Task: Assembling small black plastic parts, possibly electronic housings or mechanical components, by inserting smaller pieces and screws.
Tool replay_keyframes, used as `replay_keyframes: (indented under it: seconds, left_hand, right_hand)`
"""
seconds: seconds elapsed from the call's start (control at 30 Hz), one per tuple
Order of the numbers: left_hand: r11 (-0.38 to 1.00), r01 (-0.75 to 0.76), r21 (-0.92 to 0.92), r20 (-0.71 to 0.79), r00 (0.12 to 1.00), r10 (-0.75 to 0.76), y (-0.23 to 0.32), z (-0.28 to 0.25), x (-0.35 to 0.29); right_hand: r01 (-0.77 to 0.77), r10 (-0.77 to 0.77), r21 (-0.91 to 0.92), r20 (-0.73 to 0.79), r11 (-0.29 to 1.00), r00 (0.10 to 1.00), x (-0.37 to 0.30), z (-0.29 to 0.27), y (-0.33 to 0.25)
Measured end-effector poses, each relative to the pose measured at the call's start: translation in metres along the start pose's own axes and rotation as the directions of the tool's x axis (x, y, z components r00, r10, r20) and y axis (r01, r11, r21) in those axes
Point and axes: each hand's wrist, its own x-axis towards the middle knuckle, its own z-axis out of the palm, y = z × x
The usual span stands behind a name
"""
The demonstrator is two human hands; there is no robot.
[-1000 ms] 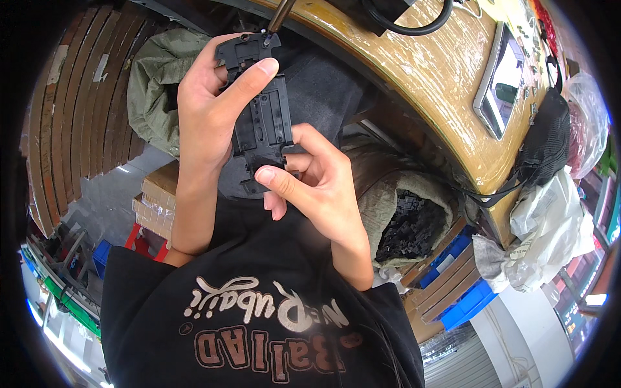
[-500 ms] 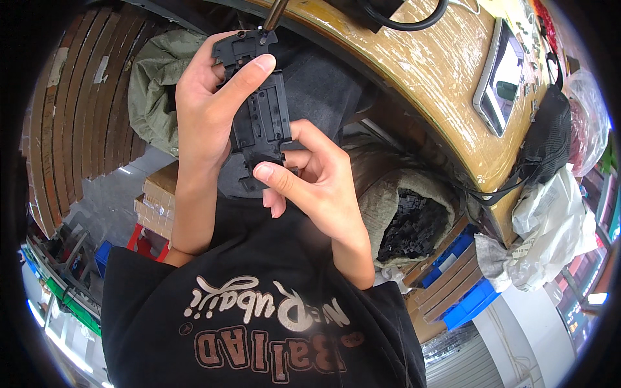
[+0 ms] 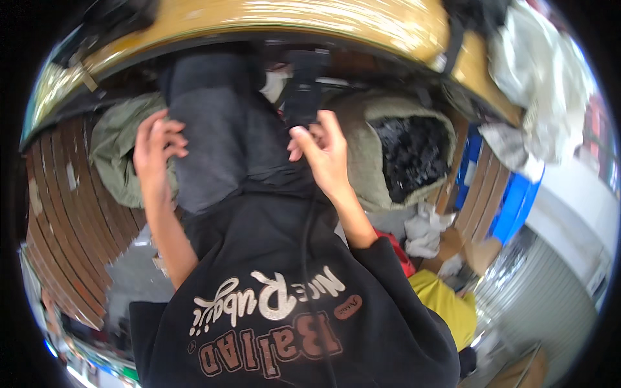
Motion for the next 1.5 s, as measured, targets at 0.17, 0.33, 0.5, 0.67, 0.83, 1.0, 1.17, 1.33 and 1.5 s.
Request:
replay_keyframes:
  seconds: [0.17,0.33,0.5,0.67,0.83,1.0,1.17,1.33,1.5]
  left_hand:
    - [0.975,0.18,0.132,-0.203,0.967,-0.151,-0.022,-0.025,-0.011]
    - [0.952,0.211,0.223,-0.187,0.967,-0.171,-0.043,-0.03,-0.01]
    - [0.942,0.22,0.254,-0.222,0.961,-0.164,-0.046,-0.034,-0.004]
    - [0.952,0.211,0.223,-0.22,0.962,-0.162,-0.053,-0.042,-0.002]
    - [0.95,0.235,0.203,-0.237,0.954,-0.186,-0.09,-0.081,-0.002]
    - [0.952,0.245,0.185,-0.332,0.927,-0.174,-0.146,-0.146,0.0]
    - [0.874,0.096,0.477,-0.395,0.911,0.116,-0.227,-0.21,0.015]
    - [0.483,0.007,0.875,-0.246,0.867,0.434,-0.228,-0.184,0.044]
    - [0.177,0.185,0.967,-0.186,0.983,-0.011,-0.27,-0.182,0.023]
  right_hand:
    - [0.201,-0.19,-0.075,-0.733,0.977,0.653,-0.027,-0.103,0.054]
    - [0.06,0.012,0.037,-0.931,0.998,0.366,-0.063,-0.242,0.122]
    - [-0.21,0.217,0.15,-0.912,0.966,0.349,-0.07,-0.283,0.112]
    - [-0.189,0.087,0.022,-0.936,0.982,0.342,-0.064,-0.276,0.115]
    - [0.094,-0.378,-0.373,-0.831,0.923,0.408,-0.026,-0.207,0.052]
    - [0.467,-0.794,-0.647,-0.435,0.603,0.424,0.025,-0.094,-0.081]
    - [0.446,-0.72,-0.834,0.088,0.325,0.688,0.12,-0.045,-0.161]
    - [0.308,-0.67,-0.951,0.253,-0.039,0.698,0.243,-0.083,-0.201]
    - [0.303,-0.404,-0.918,0.184,0.254,0.896,0.304,-0.136,-0.22]
